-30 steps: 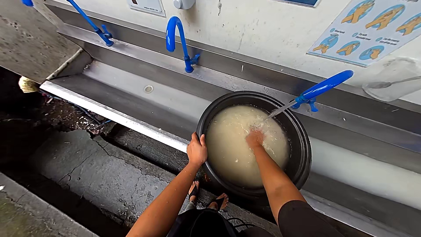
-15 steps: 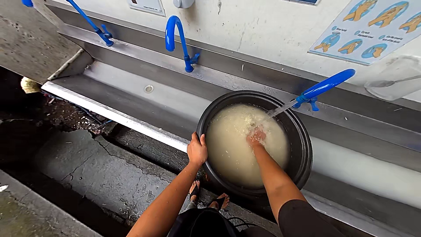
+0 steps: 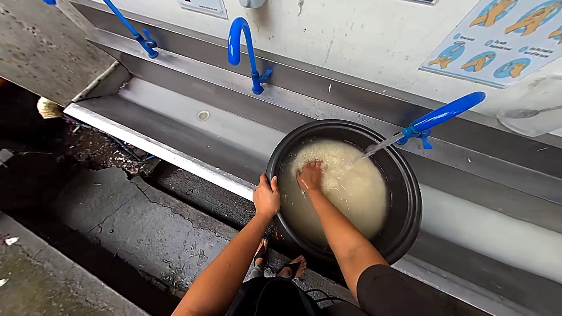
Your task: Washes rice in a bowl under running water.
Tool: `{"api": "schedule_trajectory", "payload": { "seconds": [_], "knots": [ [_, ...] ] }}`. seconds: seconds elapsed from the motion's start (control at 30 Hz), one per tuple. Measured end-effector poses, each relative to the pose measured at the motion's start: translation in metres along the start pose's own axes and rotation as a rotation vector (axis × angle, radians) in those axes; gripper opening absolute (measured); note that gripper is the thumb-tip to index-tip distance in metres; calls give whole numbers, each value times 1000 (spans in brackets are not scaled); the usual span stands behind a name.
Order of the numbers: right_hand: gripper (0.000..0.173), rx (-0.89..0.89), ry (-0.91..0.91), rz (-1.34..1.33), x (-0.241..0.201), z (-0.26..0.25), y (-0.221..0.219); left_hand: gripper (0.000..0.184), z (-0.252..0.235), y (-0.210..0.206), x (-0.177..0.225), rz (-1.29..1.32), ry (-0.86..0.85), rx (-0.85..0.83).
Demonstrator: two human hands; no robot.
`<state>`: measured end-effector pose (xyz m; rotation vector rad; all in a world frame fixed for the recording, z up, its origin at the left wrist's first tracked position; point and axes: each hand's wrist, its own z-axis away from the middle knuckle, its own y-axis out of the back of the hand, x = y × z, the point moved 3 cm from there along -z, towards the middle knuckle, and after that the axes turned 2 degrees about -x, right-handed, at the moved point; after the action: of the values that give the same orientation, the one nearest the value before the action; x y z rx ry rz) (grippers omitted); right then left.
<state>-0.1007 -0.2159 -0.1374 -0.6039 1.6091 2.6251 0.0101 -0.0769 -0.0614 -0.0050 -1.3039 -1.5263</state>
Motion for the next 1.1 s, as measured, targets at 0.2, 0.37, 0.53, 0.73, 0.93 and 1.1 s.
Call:
{"api": "schedule_trajectory", "payload": {
  "seconds": [0.2,0.37,0.53,0.73,0.93,1.1],
  "knots": [
    [54,-162,162,-6,-7,37,-26,54,0,0,-1,9,2,-6],
    [47,-237,145,111,-9,41,-26,54,0,0,-1,8,-2,-14],
    [61,-96,251,99,-3,33,-38,54,0,0,-3,24,-18,-13],
    [66,-34,280,120,1,28,-43,55,0,0,-2,18,-13,-22],
    [61,-46,299,100,2,29,-42,55,-1,0,-2,-3,-13,-20],
    [67,-126,340,10,13,44,-47,56,-1,0,-1,-16,-16,-25]
  ]
}}
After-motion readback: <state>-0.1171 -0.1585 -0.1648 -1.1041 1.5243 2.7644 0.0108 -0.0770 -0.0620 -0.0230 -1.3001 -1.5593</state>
